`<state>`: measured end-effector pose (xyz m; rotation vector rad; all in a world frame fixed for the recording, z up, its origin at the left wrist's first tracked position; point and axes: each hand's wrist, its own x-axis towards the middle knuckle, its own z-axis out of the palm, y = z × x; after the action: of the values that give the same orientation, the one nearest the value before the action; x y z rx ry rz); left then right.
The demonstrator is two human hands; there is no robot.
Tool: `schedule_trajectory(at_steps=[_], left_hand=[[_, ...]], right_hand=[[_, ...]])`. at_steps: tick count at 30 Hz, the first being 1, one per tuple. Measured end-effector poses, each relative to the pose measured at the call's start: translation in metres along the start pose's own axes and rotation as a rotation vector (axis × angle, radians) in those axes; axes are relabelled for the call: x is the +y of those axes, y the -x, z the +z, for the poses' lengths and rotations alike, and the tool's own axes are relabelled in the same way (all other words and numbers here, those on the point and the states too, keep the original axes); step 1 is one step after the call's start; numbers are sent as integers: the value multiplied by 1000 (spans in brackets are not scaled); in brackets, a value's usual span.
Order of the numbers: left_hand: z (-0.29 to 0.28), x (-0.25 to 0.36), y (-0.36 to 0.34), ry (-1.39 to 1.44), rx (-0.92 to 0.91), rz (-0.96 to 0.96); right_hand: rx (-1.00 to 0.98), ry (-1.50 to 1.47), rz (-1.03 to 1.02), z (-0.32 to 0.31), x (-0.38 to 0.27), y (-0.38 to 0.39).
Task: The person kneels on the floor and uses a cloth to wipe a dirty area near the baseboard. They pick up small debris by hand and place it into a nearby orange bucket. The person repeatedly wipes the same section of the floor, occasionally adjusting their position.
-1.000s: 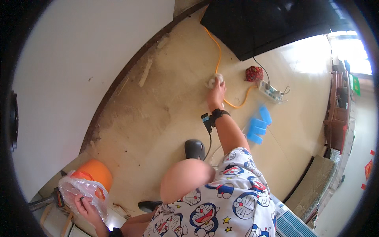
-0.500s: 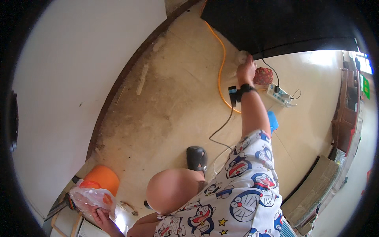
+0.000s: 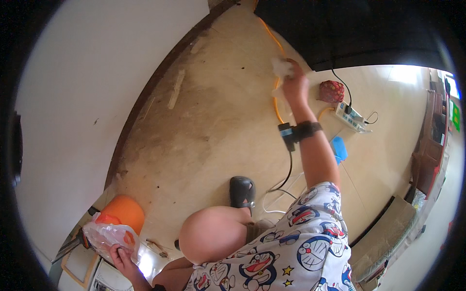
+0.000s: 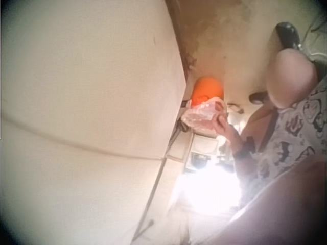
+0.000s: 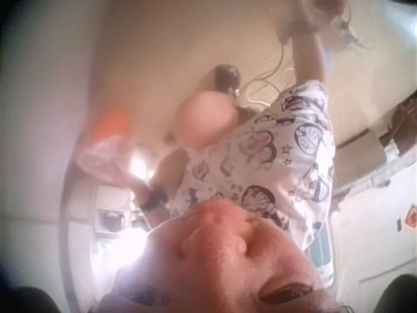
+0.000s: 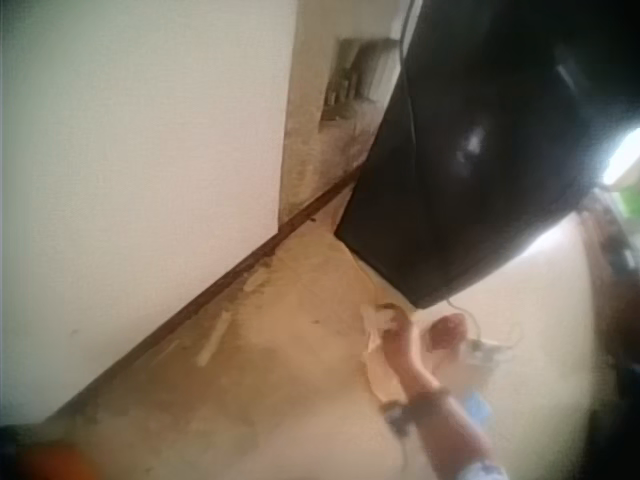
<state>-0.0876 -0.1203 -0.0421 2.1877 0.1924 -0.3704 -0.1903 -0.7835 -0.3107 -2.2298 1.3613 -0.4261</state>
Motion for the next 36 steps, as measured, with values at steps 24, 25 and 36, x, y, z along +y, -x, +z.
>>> schedule_trajectory(at_steps=[24,25,36], left_hand=[[-15,-41,51,-105,132,-283],[-11,-36,46,-55,108,-304],[13,-24,16,-27,38,-349]], right_hand=[[-58,-168,-173,211,-182,-102],[-87,-123,-111,214,-184,-96],[-382,-252,-765,237,-248,142]])
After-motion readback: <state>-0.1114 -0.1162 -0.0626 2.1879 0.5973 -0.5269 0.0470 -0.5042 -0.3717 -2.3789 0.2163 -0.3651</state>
